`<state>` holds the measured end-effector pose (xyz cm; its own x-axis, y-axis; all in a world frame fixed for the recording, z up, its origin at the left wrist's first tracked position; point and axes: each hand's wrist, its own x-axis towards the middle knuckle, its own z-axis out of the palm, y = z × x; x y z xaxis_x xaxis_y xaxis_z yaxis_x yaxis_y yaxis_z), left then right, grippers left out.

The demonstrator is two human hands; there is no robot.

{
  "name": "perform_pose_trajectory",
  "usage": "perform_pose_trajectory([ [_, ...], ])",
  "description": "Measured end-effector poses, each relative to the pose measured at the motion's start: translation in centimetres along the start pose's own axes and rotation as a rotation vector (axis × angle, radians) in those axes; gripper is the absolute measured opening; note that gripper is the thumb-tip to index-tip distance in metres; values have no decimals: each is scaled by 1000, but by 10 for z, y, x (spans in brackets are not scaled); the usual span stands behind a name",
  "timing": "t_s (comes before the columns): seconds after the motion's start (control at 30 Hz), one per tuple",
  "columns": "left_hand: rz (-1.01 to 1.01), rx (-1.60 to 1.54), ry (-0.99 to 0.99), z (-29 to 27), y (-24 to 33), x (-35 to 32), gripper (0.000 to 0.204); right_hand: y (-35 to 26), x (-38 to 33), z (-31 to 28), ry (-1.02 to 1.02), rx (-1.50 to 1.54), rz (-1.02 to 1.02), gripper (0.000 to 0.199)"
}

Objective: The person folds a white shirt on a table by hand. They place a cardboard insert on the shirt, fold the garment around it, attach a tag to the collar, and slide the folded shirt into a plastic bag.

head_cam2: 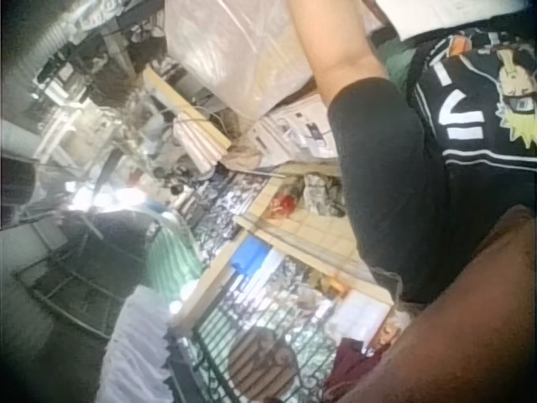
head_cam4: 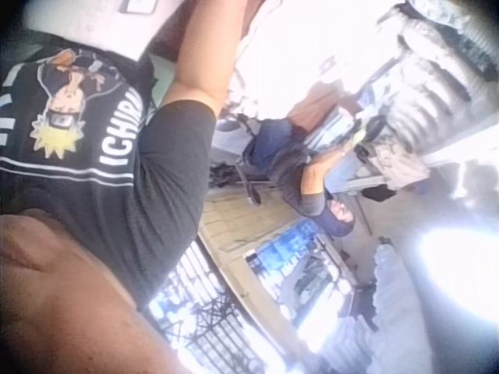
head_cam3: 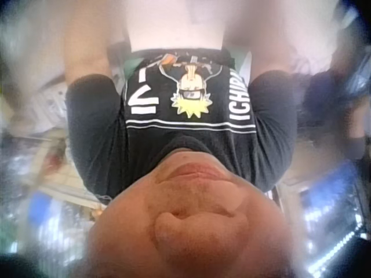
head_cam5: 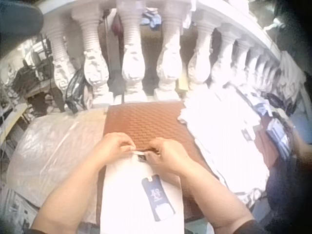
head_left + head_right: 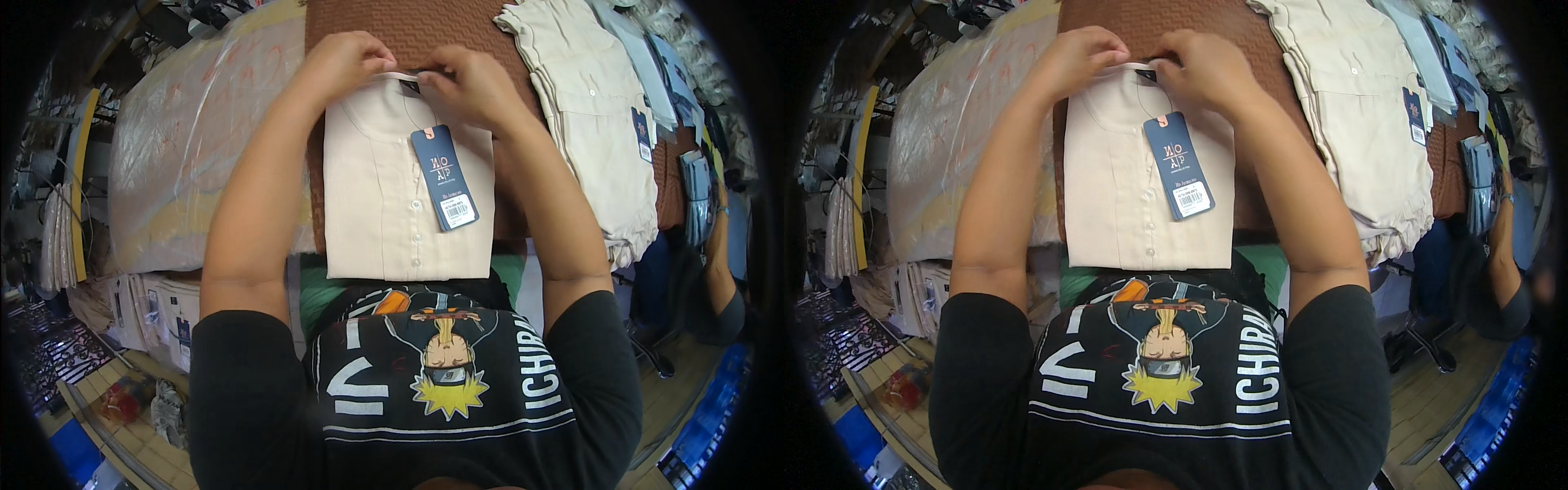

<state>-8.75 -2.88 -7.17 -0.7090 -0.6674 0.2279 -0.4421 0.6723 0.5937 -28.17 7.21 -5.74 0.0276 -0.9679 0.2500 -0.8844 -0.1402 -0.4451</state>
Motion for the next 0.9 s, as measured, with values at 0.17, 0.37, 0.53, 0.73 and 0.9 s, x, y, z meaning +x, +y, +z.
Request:
perform_pose_trajectory([
  [0.17, -212, -697, -665, -116, 36, -85, 26, 135, -37, -95, 344, 28, 213, 32],
  [0.37, -600, -26, -38, -91, 23, -157, 30, 383, -183, -201, 817, 639, 1021, 24],
  [0.53, 134, 55, -60, 26, 118, -127, 49, 486, -244, -210, 859, 1183, 1139, 23],
  [0.73, 143, 410, -180, 80, 142, -133, 64, 471, -227, -175, 889, 1160, 1203, 44],
  [0.9, 233, 445, -96, 86, 134, -124, 61, 447, -245, -215, 964, 365, 845, 41],
])
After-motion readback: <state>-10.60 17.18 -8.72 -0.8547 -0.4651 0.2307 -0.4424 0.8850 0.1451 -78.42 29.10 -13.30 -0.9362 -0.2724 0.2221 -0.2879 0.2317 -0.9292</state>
